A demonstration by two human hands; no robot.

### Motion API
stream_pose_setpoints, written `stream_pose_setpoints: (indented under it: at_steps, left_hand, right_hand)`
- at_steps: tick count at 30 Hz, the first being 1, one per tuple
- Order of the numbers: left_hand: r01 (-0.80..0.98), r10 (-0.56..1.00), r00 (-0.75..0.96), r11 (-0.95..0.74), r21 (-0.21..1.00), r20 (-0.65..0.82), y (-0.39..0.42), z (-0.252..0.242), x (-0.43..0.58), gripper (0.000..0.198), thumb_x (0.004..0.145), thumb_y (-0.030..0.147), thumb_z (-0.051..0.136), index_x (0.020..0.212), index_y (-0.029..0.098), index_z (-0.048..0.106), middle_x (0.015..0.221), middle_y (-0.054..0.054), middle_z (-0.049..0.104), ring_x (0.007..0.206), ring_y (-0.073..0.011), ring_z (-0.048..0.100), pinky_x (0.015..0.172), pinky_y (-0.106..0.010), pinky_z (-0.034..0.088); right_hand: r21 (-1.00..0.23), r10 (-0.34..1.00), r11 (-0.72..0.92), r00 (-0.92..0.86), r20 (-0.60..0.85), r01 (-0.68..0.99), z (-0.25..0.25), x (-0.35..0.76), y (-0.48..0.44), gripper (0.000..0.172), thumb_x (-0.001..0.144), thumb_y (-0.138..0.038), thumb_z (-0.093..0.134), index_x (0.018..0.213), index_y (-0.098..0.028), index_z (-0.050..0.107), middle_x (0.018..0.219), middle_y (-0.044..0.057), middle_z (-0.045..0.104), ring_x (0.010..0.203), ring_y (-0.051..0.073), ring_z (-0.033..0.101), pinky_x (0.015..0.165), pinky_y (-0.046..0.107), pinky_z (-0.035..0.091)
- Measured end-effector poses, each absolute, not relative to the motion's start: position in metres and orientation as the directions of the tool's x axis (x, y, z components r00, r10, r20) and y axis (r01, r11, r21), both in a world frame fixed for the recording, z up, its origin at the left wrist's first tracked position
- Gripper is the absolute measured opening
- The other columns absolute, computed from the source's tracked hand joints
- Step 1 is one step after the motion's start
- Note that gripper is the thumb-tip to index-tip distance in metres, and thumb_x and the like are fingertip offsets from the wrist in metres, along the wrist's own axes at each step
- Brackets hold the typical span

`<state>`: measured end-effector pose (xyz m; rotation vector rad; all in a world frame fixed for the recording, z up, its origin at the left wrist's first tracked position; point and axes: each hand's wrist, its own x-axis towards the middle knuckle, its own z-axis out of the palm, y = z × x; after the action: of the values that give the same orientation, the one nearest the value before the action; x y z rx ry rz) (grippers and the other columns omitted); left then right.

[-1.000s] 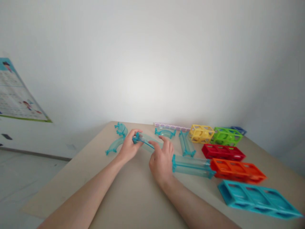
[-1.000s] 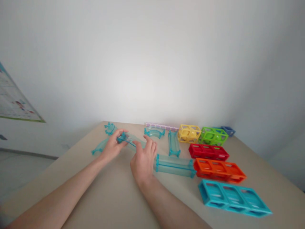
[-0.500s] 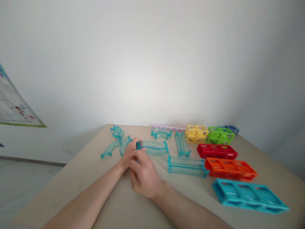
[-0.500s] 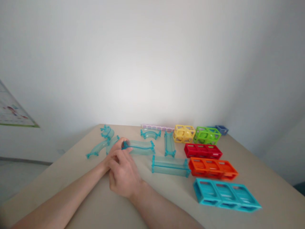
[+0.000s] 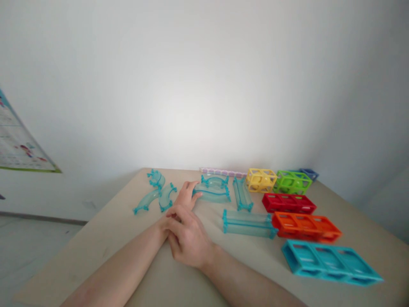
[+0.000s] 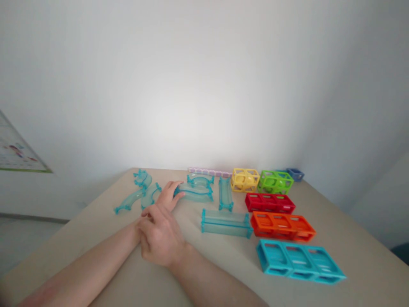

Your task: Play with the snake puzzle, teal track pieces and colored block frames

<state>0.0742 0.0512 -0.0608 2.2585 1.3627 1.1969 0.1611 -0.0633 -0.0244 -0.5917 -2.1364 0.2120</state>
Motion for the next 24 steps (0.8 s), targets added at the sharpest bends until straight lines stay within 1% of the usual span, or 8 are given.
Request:
stream_pose_setpoints:
  at_steps: [10, 14, 20, 24]
  left_hand:
    - [0.628, 0.799, 0.269, -0.569, 0.531, 0.538, 0.055, -0.058, 0.085, 0.037, 0.087, 0.024, 0.054, 0.124, 0.023, 0.051, 0.109, -0.008, 0.053, 0.099, -0.023, 0.058, 0.093, -0.042, 0.047]
    - [0.61, 0.796, 0.27, -0.577, 0.543, 0.542, 0.058, -0.057, 0.088, 0.037, 0.087, 0.025, 0.055, 0.124, 0.022, 0.052, 0.108, -0.009, 0.054, 0.098, -0.0232, 0.059, 0.093, -0.043, 0.047]
    - [0.588, 0.792, 0.274, -0.587, 0.557, 0.545, 0.06, -0.056, 0.088, 0.041, 0.087, 0.028, 0.056, 0.127, 0.022, 0.052, 0.108, -0.009, 0.055, 0.101, -0.0233, 0.059, 0.096, -0.042, 0.046]
    - [0.581, 0.791, 0.276, -0.59, 0.561, 0.546, 0.06, -0.057, 0.089, 0.043, 0.086, 0.025, 0.056, 0.129, 0.024, 0.051, 0.108, -0.008, 0.055, 0.102, -0.0231, 0.058, 0.096, -0.042, 0.045]
  right_hand:
    - [-0.354, 0.491, 0.868, -0.5, 0.713, 0.349, -0.026, 0.162, -0.063, 0.02, 0.076, -0.011, 0.048, 0.089, -0.017, 0.061, 0.102, 0.01, 0.055, 0.093, 0.021, 0.052, 0.084, 0.036, 0.047]
    - [-0.344, 0.482, 0.872, -0.499, 0.72, 0.347, -0.026, 0.162, -0.063, 0.019, 0.075, -0.012, 0.048, 0.088, -0.017, 0.062, 0.101, 0.01, 0.056, 0.092, 0.021, 0.053, 0.082, 0.035, 0.047]
    - [-0.348, 0.488, 0.869, -0.499, 0.716, 0.352, -0.027, 0.163, -0.061, 0.022, 0.075, -0.011, 0.048, 0.091, -0.018, 0.062, 0.103, 0.01, 0.055, 0.094, 0.021, 0.053, 0.084, 0.034, 0.047]
    - [-0.354, 0.493, 0.867, -0.497, 0.714, 0.351, -0.029, 0.162, -0.061, 0.023, 0.075, -0.01, 0.049, 0.092, -0.019, 0.062, 0.103, 0.009, 0.055, 0.094, 0.021, 0.053, 0.085, 0.034, 0.046]
